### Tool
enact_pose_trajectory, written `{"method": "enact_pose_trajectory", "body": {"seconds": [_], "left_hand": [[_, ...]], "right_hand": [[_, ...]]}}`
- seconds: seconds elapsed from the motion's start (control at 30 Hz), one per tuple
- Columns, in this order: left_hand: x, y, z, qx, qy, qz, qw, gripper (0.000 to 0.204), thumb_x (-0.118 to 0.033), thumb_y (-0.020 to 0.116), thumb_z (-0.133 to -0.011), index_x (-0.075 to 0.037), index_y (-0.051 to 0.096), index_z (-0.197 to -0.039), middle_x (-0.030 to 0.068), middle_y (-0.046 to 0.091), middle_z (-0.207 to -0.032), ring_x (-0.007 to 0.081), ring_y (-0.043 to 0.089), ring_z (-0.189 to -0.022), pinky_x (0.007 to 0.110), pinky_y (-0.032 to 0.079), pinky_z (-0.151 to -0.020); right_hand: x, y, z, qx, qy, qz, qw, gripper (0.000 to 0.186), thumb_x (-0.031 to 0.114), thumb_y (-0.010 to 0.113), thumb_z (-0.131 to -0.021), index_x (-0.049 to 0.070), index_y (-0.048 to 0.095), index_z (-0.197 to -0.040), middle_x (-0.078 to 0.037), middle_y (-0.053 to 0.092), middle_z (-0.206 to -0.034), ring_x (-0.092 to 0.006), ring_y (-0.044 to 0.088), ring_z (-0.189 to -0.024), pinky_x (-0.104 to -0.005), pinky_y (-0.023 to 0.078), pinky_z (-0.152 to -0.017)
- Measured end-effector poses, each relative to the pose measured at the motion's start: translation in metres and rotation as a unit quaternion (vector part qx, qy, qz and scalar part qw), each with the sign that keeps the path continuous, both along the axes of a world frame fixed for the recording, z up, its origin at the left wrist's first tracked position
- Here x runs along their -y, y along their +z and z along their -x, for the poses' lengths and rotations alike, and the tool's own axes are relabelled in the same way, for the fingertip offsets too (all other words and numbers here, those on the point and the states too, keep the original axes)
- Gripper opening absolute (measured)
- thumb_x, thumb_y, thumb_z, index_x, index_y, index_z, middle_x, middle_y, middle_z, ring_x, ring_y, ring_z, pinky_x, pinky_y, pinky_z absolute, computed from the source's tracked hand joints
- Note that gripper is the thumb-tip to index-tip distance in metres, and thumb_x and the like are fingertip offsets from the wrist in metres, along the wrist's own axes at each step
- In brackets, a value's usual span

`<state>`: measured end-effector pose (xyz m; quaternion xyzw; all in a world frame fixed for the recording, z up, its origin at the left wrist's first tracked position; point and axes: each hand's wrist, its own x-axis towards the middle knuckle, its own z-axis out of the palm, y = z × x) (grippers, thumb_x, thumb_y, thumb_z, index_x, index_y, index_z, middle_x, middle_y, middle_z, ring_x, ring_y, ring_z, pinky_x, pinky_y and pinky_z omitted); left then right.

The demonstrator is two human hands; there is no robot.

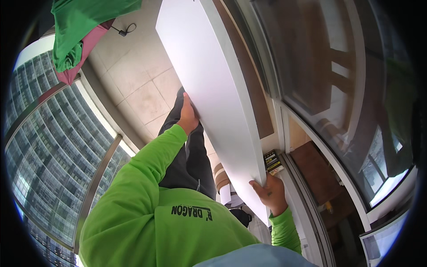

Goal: The person places a white tile on the floor, uses a hammer to tap it into place, measures the tile with a ruler, and then uses a utility knife to score and cut the tile along the marked line.

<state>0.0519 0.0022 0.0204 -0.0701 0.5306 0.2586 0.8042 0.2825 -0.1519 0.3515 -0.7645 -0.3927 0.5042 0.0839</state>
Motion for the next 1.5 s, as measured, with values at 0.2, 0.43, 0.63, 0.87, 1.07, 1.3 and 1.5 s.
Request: {"method": "enact_pose_trajectory", "body": {"seconds": [0.2,0.43,0.63,0.87,1.07,1.3,1.5], "left_hand": [[-0.021,0.022,-0.033,-0.025,-0.121,0.018,0.992,0.076,-0.066,0.030,-0.106,-0.012,0.034,-0.158,0.0087,0.042,-0.161,0.0293,0.041,-0.145,0.050,0.029,-0.121],[-0.007,0.112,-0.083,-0.109,-0.217,-0.149,0.959,0.090,-0.064,0.048,-0.102,0.001,0.025,-0.159,0.0186,0.051,-0.147,0.0269,0.051,-0.130,0.038,0.040,-0.107],[-0.027,0.220,-0.115,0.033,-0.209,-0.234,0.949,0.113,-0.059,0.064,-0.096,0.006,0.000,-0.161,0.0347,0.015,-0.165,0.0483,0.018,-0.154,0.045,0.022,-0.124],[-0.069,0.241,-0.156,-0.026,-0.256,-0.258,0.931,0.126,-0.049,0.079,-0.084,0.014,-0.003,-0.158,0.0341,0.022,-0.162,0.0402,0.025,-0.152,0.041,0.025,-0.124],[-0.077,0.205,-0.171,-0.102,-0.307,-0.209,0.923,0.114,-0.017,0.076,-0.077,0.008,-0.003,-0.155,0.0292,0.042,-0.143,0.0356,0.050,-0.128,0.038,0.044,-0.105],[-0.080,0.181,-0.165,-0.082,-0.233,-0.256,0.934,0.054,-0.003,0.071,-0.080,0.002,0.045,-0.127,0.0131,0.064,-0.101,0.0229,0.064,-0.092,0.037,0.053,-0.080],[-0.095,0.187,-0.156,-0.033,-0.249,-0.137,0.958,0.031,0.003,0.067,-0.079,-0.003,0.065,-0.110,0.0096,0.066,-0.104,0.0229,0.065,-0.095,0.037,0.054,-0.081]], "right_hand": [[-0.015,0.032,0.011,0.059,0.017,0.002,0.998,0.031,0.027,0.077,-0.090,0.000,0.069,-0.105,-0.021,0.072,-0.082,-0.0399,0.071,-0.074,-0.0463,0.056,-0.065],[-0.032,0.021,0.002,0.146,0.032,-0.030,0.988,0.029,0.027,0.078,-0.089,0.002,0.068,-0.099,-0.021,0.069,-0.073,-0.0421,0.069,-0.069,-0.0479,0.054,-0.061],[-0.044,-0.006,-0.023,0.206,0.057,-0.057,0.975,0.030,0.028,0.076,-0.090,0.001,0.066,-0.100,-0.021,0.067,-0.070,-0.0418,0.068,-0.065,-0.0496,0.052,-0.058],[-0.069,-0.044,-0.040,0.230,0.070,-0.071,0.968,0.030,0.028,0.073,-0.091,0.004,0.057,-0.086,-0.020,0.064,-0.068,-0.0439,0.066,-0.066,-0.0531,0.052,-0.060],[-0.086,-0.067,-0.040,0.245,0.082,-0.066,0.964,0.027,0.026,0.073,-0.090,0.004,0.057,-0.089,-0.020,0.067,-0.072,-0.0432,0.067,-0.069,-0.0522,0.053,-0.063],[-0.090,-0.089,-0.034,0.256,0.078,-0.089,0.959,0.026,0.025,0.074,-0.089,0.005,0.057,-0.086,-0.018,0.065,-0.070,-0.0413,0.066,-0.066,-0.0503,0.052,-0.060],[-0.095,-0.098,-0.021,0.272,0.076,-0.051,0.958,0.022,0.017,0.077,-0.081,0.006,0.061,-0.092,-0.016,0.068,-0.077,-0.0374,0.070,-0.073,-0.0472,0.056,-0.066]]}}
